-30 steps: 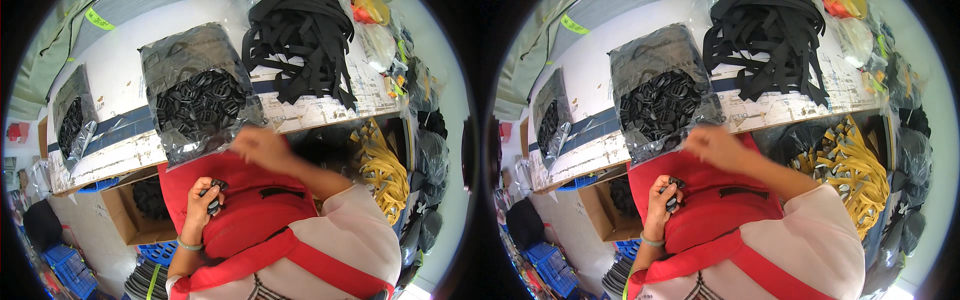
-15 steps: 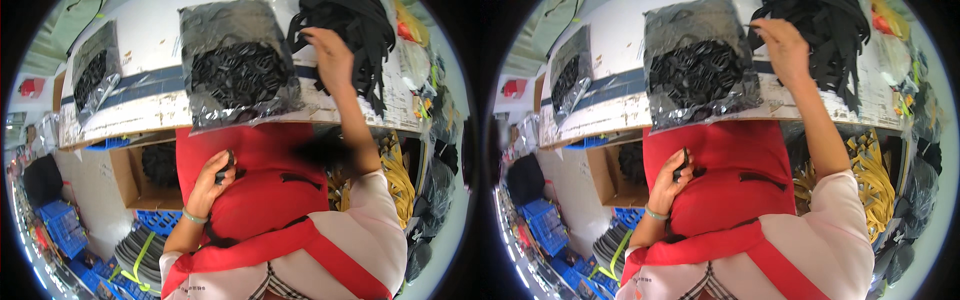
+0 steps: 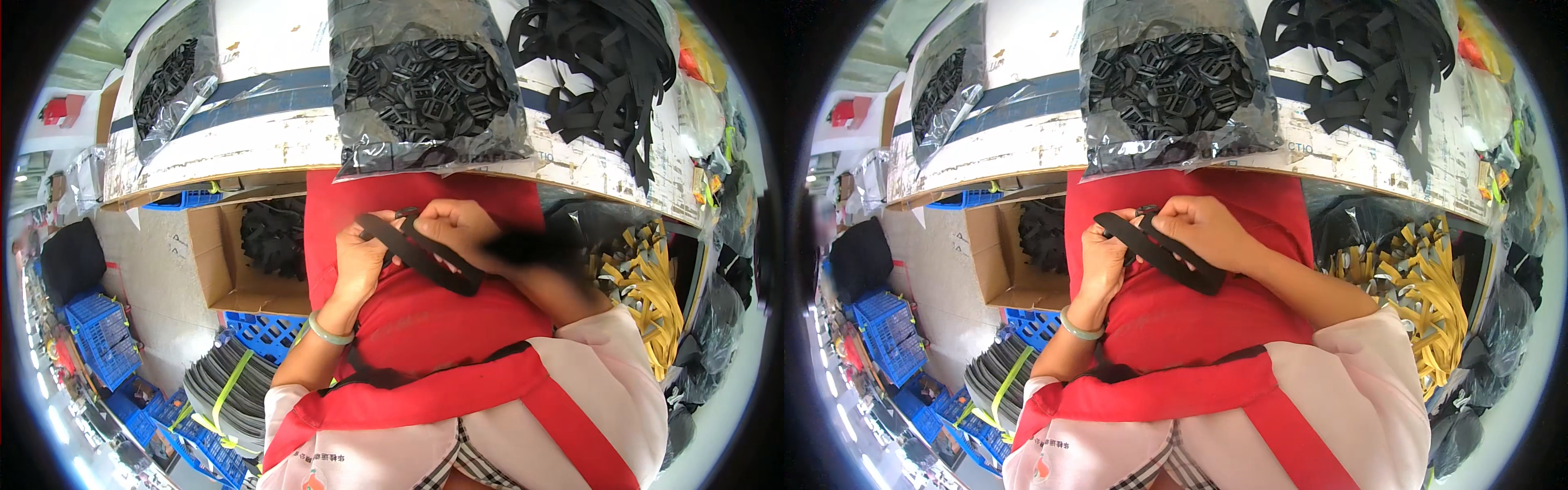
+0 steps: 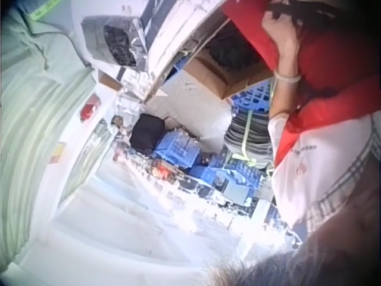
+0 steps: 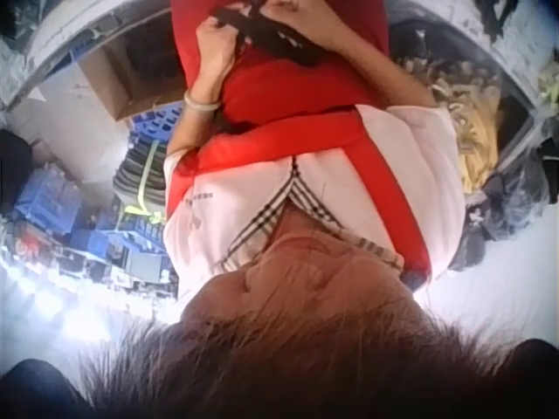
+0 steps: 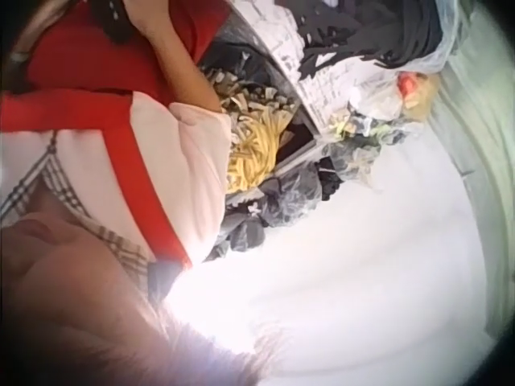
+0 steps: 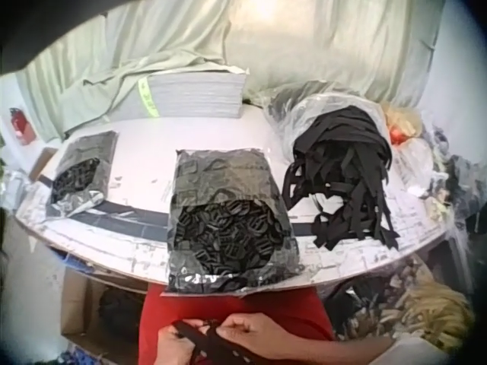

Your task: Manually threading black straps through plastic buckles/adjusters at a factory workbench.

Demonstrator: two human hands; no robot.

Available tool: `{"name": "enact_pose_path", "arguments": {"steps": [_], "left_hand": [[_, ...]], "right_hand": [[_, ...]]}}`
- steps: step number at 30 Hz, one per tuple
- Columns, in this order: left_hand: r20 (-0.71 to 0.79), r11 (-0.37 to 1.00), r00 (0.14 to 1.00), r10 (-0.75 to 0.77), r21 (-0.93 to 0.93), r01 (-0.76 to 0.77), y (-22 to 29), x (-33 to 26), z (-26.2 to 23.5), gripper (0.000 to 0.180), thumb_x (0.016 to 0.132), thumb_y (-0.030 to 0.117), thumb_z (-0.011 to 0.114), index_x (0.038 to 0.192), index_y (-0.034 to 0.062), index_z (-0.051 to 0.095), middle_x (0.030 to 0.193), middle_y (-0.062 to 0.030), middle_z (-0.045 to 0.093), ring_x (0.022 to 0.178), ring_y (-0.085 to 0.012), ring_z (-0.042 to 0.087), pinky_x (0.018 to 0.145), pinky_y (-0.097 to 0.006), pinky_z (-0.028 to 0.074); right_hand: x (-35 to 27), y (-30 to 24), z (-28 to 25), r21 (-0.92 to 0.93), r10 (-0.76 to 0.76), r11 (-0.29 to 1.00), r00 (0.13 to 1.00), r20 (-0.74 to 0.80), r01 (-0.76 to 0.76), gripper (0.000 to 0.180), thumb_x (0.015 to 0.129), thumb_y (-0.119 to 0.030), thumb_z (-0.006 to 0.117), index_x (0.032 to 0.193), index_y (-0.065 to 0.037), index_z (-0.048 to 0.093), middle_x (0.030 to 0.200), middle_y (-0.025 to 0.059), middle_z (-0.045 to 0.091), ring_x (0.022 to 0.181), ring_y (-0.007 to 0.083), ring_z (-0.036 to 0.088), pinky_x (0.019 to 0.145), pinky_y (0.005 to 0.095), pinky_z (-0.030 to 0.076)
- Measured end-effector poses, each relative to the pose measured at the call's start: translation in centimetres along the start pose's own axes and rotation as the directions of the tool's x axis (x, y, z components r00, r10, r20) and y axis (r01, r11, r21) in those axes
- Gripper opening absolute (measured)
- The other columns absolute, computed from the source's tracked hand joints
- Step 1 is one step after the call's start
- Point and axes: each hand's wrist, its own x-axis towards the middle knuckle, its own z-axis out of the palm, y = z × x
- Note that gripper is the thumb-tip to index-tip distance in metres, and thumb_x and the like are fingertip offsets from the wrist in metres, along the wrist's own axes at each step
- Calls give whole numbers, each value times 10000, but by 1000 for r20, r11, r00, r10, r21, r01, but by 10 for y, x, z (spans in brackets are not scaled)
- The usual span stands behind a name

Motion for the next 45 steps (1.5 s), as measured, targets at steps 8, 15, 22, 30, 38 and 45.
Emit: {"name": "enact_pose_path", "arguments": {"steps": [8,15,22,30,38,45], "left_hand": [[-74,965,971,229,148,-216,16,-4,-1,132,839,-6,689,964,-28,653,764,-41,649,608,-78,578,518,-199,454],[-31,939,961,275,225,-262,25,-11,-1,144,805,-43,702,941,0,688,813,12,655,704,-39,556,624,-175,444],[174,660,821,544,515,-546,24,-9,-6,185,808,-41,693,989,-39,656,910,-51,654,764,-90,594,672,-213,477],[360,202,647,672,752,-628,17,-12,-14,413,796,-34,713,1191,-7,594,875,-88,692,776,-107,631,715,-252,503],[290,317,666,687,705,-635,17,-17,-12,518,797,-50,688,1288,14,534,870,-72,683,788,-107,631,727,-242,502],[-67,944,950,304,156,-291,31,-22,-24,284,888,58,628,1158,-22,591,872,-72,659,620,-90,551,524,-218,453]], "right_hand": [[13,-10,9,38,-21,999,1000,11,20,201,942,-222,555,916,-27,594,629,14,563,453,70,490,391,217,366],[14,-2,17,286,46,958,999,-24,-37,192,943,-218,542,884,-38,565,577,5,502,373,73,398,335,228,296],[17,-1,21,439,-57,897,998,-17,59,204,933,-208,581,844,-25,578,595,21,548,405,82,472,360,213,358],[27,12,32,482,-206,848,975,-82,220,365,958,-246,568,1218,-30,431,669,58,578,468,117,516,438,235,421],[32,21,32,367,-127,923,992,3,118,366,970,-264,548,1231,-29,446,722,46,580,522,115,548,474,232,443],[42,17,30,441,-164,891,982,92,108,203,942,-197,598,1062,-33,594,807,21,582,667,100,577,599,230,479]]}}
